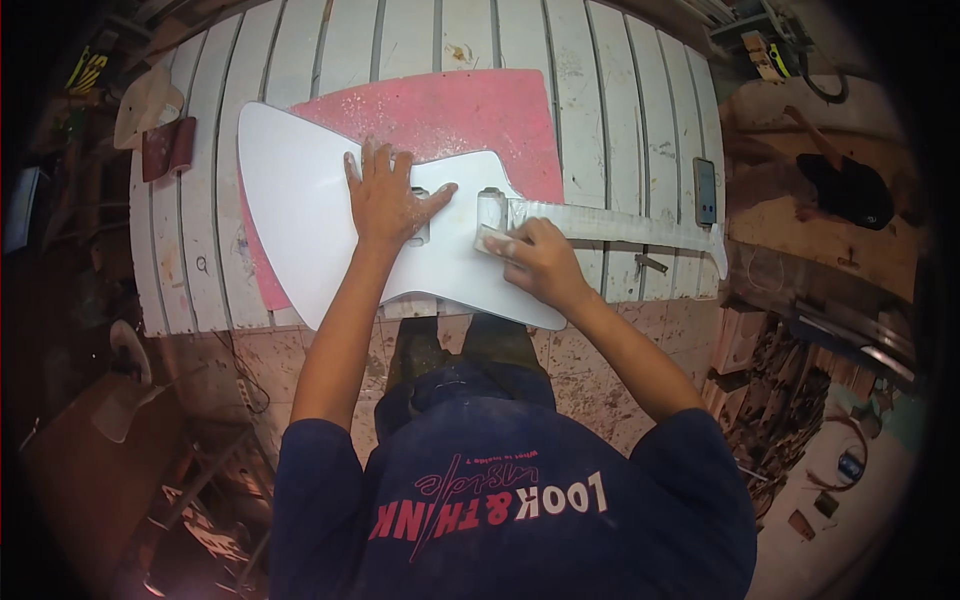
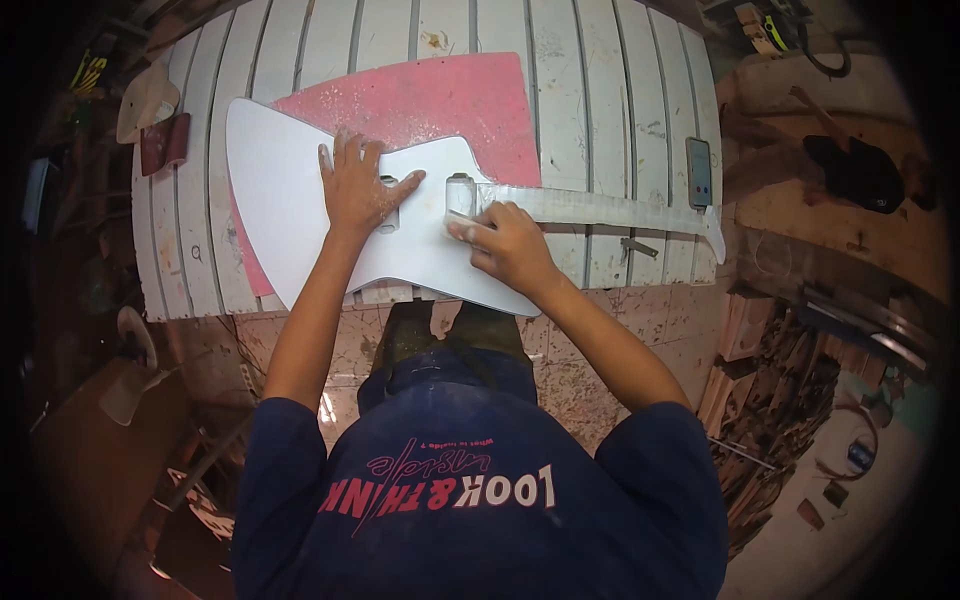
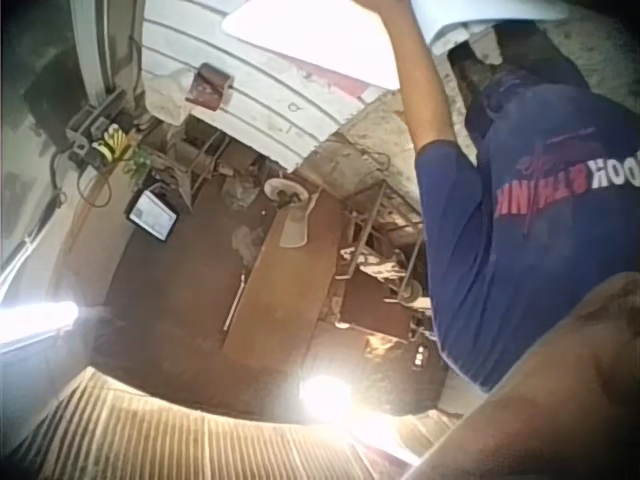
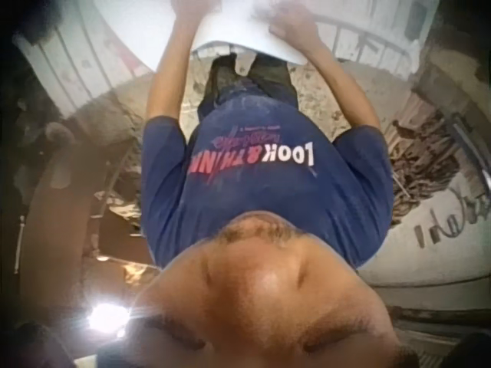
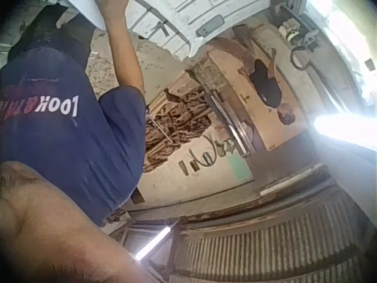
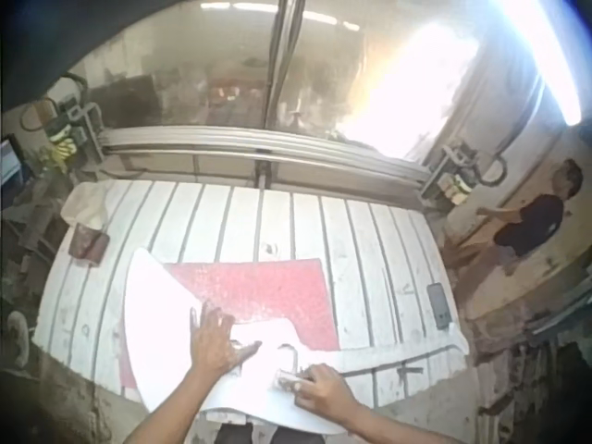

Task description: The person sands the flat surfaces and edges of a white guitar body using a sanding block. They periodically use a brush to sweep away dust and run their hand over the wood to feel the finish.

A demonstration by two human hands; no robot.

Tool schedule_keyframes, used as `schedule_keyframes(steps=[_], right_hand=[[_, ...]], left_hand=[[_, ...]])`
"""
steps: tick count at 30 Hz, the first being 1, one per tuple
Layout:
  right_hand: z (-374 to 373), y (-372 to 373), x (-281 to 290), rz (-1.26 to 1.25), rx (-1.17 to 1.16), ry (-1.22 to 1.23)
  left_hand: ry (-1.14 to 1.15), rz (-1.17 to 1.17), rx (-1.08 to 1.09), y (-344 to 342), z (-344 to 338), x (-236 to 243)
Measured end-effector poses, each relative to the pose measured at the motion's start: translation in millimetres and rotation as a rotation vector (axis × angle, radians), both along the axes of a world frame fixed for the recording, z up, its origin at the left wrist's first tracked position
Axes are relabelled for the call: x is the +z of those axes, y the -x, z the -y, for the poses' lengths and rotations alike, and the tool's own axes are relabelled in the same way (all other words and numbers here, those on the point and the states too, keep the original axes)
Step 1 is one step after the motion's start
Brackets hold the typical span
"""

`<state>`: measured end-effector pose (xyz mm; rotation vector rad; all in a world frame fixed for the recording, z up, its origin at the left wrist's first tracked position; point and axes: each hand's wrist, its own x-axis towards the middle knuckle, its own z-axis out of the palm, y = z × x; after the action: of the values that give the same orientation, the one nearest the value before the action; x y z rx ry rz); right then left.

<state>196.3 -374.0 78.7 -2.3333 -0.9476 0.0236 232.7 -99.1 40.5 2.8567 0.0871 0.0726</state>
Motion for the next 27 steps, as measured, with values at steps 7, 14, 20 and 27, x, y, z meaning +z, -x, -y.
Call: schedule_keyframes(steps=[7, 14, 20, 27], right_hand=[[2, -8, -1, 0.023, 0.059, -0.044], [19, -11, -4, 0.024, 0.096, -0.054], [38, -14, -8, -0.004, 0.149, -0.078], [38, -15, -12, 0.025, 0.175, -0.102]], left_hand=[[-0.009, 0.066, 0.125, 3, 19, -2], [0.002, 0.051, 0.170, 1, 27, 2], [-0.036, 0.068, 0.188, 3, 28, -2], [-0.048, 0.063, 0.208, 3, 29, -3]])
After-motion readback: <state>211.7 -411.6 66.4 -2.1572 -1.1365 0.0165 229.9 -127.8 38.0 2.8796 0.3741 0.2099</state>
